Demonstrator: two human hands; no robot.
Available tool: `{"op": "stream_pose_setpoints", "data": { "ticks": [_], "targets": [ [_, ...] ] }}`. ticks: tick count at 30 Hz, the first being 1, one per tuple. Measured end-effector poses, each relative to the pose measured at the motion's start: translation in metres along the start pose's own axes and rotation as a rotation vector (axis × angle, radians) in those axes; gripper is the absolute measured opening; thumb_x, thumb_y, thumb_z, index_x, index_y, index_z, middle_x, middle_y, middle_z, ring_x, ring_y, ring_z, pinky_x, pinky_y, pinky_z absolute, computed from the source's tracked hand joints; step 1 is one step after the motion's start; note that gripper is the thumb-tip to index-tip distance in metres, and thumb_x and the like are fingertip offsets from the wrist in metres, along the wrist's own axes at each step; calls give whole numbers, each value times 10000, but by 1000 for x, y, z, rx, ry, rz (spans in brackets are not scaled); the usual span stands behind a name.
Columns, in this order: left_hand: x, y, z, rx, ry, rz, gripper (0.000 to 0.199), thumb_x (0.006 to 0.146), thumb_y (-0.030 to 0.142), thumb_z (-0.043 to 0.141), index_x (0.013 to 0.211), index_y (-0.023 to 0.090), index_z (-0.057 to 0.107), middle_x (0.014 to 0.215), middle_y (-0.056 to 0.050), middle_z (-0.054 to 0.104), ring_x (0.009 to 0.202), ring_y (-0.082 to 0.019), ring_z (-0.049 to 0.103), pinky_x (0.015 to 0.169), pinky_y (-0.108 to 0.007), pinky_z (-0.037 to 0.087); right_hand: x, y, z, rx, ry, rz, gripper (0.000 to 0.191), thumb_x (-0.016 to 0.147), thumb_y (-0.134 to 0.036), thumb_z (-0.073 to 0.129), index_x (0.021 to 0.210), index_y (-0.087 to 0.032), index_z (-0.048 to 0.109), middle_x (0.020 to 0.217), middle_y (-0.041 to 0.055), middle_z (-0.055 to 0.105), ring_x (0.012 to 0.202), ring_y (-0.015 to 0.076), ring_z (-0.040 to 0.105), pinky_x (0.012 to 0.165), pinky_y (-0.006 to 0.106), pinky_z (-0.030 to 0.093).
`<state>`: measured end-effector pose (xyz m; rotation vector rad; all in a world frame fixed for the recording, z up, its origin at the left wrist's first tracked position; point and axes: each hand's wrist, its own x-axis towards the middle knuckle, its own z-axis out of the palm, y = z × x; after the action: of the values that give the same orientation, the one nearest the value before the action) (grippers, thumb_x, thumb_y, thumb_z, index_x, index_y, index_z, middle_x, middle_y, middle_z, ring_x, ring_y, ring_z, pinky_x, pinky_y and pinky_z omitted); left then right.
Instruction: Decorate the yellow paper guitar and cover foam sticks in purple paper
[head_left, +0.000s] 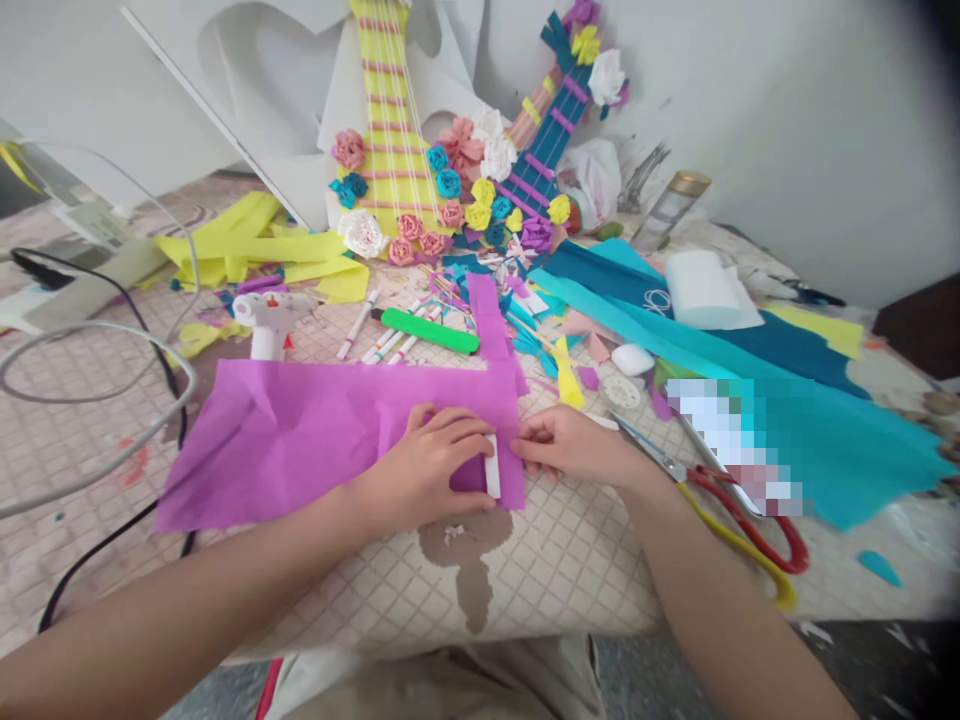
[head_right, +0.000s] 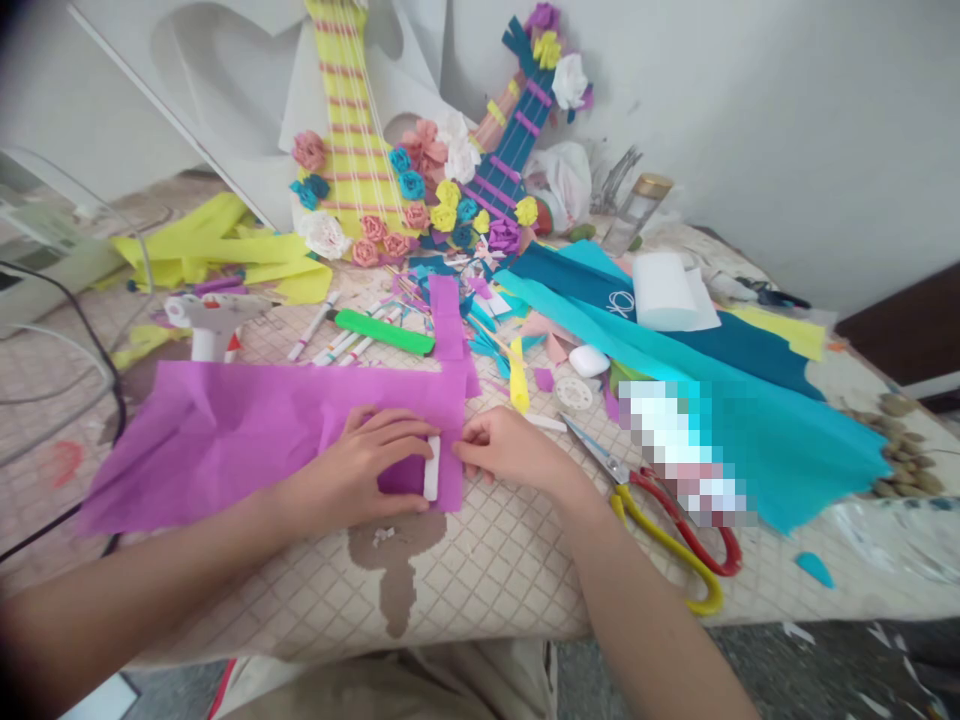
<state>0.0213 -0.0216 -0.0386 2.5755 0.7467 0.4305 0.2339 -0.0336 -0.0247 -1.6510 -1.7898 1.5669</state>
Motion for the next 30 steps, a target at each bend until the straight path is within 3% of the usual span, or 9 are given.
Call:
{"op": "stream_pose_setpoints", "data": {
  "ticks": [14, 22, 30],
  "targets": [
    [0, 1, -3, -2, -10, -9, 320, 754, 457, 614, 983, 233, 594, 1154, -52, 572, 1115, -254, 461, 926, -432, 236, -2, -1, -1, -83, -42, -14, 215, 773, -269, 513, 592, -161, 553, 558, -6, 598, 405, 66, 482, 398, 191, 360],
    [1, 4, -11, 5, -34, -15, 214, 808, 284, 519, 977, 233, 639, 963, -49, 570, 973, -215, 488, 893, -424, 266, -5, -8, 2, -68, -113, -56, 189, 778, -224, 496, 598, -170, 521, 552, -21, 578, 410, 60, 465, 402, 183, 355],
    [2, 0, -12, -8, -74, -11, 235, 826, 180, 486, 987, 230, 650, 992, -53, 567, 1002, -210, 470, 896, -405, 297, 1, -3, 13, -18, -86, -101, 154, 806, -258, 495, 683, -172, 532, 553, -45, 529, 431, 58, 464, 426, 183, 370]
  ]
}}
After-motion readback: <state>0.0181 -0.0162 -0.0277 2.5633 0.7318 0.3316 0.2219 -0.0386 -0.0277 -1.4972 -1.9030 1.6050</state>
